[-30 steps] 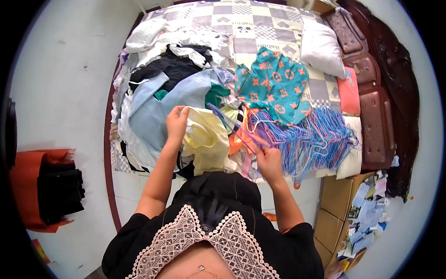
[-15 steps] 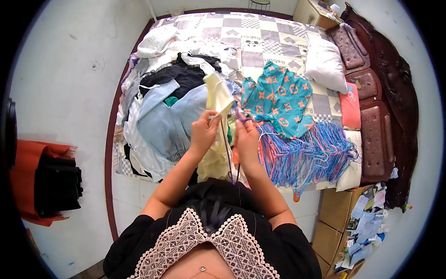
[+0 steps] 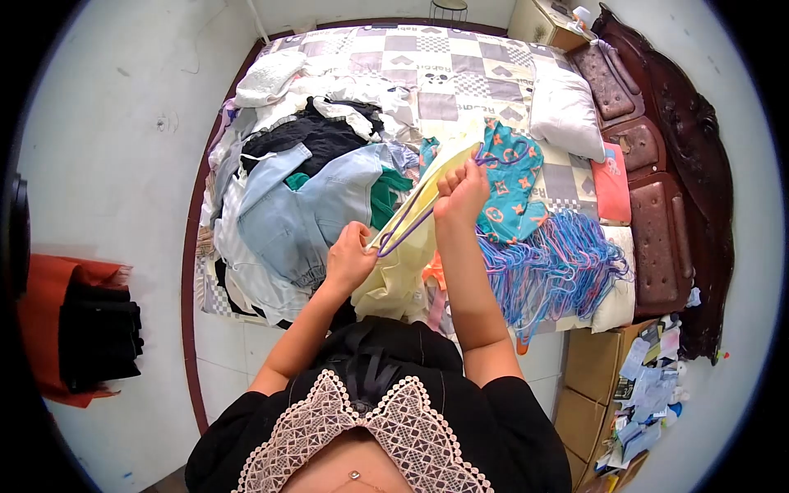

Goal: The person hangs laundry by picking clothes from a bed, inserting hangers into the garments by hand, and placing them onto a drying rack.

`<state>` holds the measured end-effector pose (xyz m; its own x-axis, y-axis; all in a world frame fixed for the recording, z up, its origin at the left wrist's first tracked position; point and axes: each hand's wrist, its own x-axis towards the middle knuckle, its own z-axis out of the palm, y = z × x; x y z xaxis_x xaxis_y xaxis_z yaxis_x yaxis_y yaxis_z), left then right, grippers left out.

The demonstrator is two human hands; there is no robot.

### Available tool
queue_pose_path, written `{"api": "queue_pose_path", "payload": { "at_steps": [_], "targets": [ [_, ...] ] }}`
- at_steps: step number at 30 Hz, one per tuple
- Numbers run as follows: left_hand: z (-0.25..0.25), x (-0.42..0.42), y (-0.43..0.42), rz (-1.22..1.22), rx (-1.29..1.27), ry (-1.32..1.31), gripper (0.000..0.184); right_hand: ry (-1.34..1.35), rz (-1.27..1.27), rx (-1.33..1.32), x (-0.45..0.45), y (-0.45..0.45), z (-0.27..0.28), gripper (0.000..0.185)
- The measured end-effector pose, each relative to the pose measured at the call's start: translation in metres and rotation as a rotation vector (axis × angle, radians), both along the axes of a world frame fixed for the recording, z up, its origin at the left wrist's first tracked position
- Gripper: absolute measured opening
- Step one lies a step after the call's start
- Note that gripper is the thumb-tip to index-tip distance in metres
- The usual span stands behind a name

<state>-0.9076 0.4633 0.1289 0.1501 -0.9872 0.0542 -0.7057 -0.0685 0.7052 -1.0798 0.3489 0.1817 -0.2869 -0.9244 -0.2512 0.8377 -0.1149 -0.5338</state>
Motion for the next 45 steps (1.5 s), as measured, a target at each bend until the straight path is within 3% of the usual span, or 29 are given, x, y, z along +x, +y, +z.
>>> {"api": "queue_pose_path", "payload": {
  "at_steps": [3, 5, 6, 8, 9, 11, 12, 13, 14, 16, 17, 20, 22, 24, 25, 28, 30, 32, 34, 36, 37, 39, 40, 41, 42, 43, 44, 45],
  "targets": [
    [0.005, 0.001, 0.003, -0.058, -0.004, 0.035, 0.028, 0.088, -0.074, 0.001, 0.004, -0.008, -0.009, 0.008],
    [0.006, 0.001, 0.0, -0.157, 0.044, 0.298, 0.024, 0.191, -0.104, 0.075, 0.018, -0.006, -0.013, 0.016],
    [0.01, -0.001, -0.001, -0.157, 0.047, 0.302, 0.024, 0.195, -0.104, 0.078, 0.029, -0.001, -0.022, 0.016],
    [0.024, -0.005, -0.005, -0.186, 0.313, 0.941, 0.017, 0.436, 0.043, 0.08, 0.047, 0.017, -0.043, 0.004],
    [0.023, -0.005, -0.007, -0.199, 0.243, 1.027, 0.018, 0.438, 0.042, 0.077, 0.043, 0.028, -0.042, 0.004],
    [0.02, 0.005, -0.014, -0.128, 0.116, 0.905, 0.023, 0.523, 0.619, 0.16, 0.033, 0.044, -0.028, 0.016],
    [0.015, 0.012, -0.017, -0.061, -0.001, 0.776, 0.028, 0.524, 0.62, 0.16, 0.025, 0.046, -0.015, 0.016],
    [-0.001, 0.024, -0.022, -0.063, -0.087, 0.564, 0.043, 0.767, 0.697, 0.108, 0.013, 0.048, 0.004, 0.022],
    [0.004, 0.031, -0.022, -0.066, -0.089, 0.566, 0.043, 1.012, 0.768, 0.053, 0.002, 0.049, 0.024, 0.028],
    [0.021, 0.04, -0.021, 0.117, -0.213, 0.286, 0.056, 1.374, 0.779, -0.099, -0.018, 0.057, 0.067, 0.027],
    [0.019, 0.047, -0.025, 0.135, -0.227, 0.234, 0.07, 1.371, 0.8, -0.123, -0.028, 0.061, 0.085, 0.027],
    [0.024, 0.057, -0.038, 0.084, -0.434, 0.209, 0.078, 1.25, 0.807, -0.197, -0.053, 0.077, 0.127, 0.03],
    [0.015, 0.064, -0.04, 0.047, -0.339, 0.226, 0.073, 1.224, 0.777, -0.284, -0.073, 0.084, 0.138, 0.031],
    [0.021, 0.066, -0.037, -0.352, 0.184, 0.844, 0.064, 1.193, 0.742, -0.368, -0.092, 0.084, 0.148, 0.033],
    [0.031, 0.059, -0.031, -0.349, 0.29, 0.912, 0.058, 1.117, 0.72, -0.397, -0.102, 0.082, 0.154, 0.034],
    [0.037, 0.047, -0.018, -0.45, 0.39, 0.863, 0.063, 1.022, 0.639, -0.355, -0.108, 0.078, 0.157, 0.039],
    [0.033, 0.044, -0.013, -0.478, 0.446, 0.841, 0.066, 1.136, 0.832, -0.254, -0.115, 0.073, 0.151, 0.037],
    [0.017, 0.045, -0.006, -0.604, 0.372, 0.692, 0.067, 1.094, 0.807, -0.311, -0.107, 0.074, 0.143, 0.029],
    [-0.003, 0.048, 0.005, -0.613, 0.322, 0.727, 0.071, 1.217, 1.092, -0.121, -0.108, 0.063, 0.146, 0.023],
    [-0.013, 0.051, 0.011, -0.544, 0.422, 0.781, 0.068, 1.322, 1.001, -0.109, -0.117, 0.032, 0.123, 0.026],
    [-0.004, 0.049, 0.01, -0.549, 0.374, 0.748, 0.061, 1.393, 0.966, 0.075, -0.117, 0.014, 0.125, 0.029],
    [-0.011, 0.052, 0.006, -0.461, 0.413, 0.856, 0.056, 1.689, 0.611, -0.187, -0.134, -0.033, 0.117, 0.032],
    [-0.013, 0.053, 0.003, -0.37, 0.448, 0.963, 0.052, 1.757, 0.275, -0.325, -0.18, -0.084, 0.079, 0.033],
    [-0.011, 0.055, 0.003, -0.328, 0.389, 0.947, 0.047, 2.043, 0.066, -0.168, -0.208, -0.113, 0.103, 0.034],
    [-0.013, 0.06, 0.001, -0.331, 0.352, 0.942, 0.046, 2.309, -0.49, -0.096, -0.219, -0.13, 0.125, 0.034],
    [-0.011, 0.062, 0.0, -0.321, 0.369, 0.955, 0.045, 2.168, -0.789, -0.278, -0.216, -0.131, 0.159, 0.033],
    [-0.009, 0.064, 0.001, -0.309, 0.387, 0.969, 0.043, 2.362, -1.094, -0.015, -0.205, -0.122, 0.195, 0.031],
    [-0.01, 0.065, 0.002, -0.307, 0.393, 0.969, 0.043, 2.319, -1.148, 0.03, -0.198, -0.115, 0.225, 0.03]
  ]
}}
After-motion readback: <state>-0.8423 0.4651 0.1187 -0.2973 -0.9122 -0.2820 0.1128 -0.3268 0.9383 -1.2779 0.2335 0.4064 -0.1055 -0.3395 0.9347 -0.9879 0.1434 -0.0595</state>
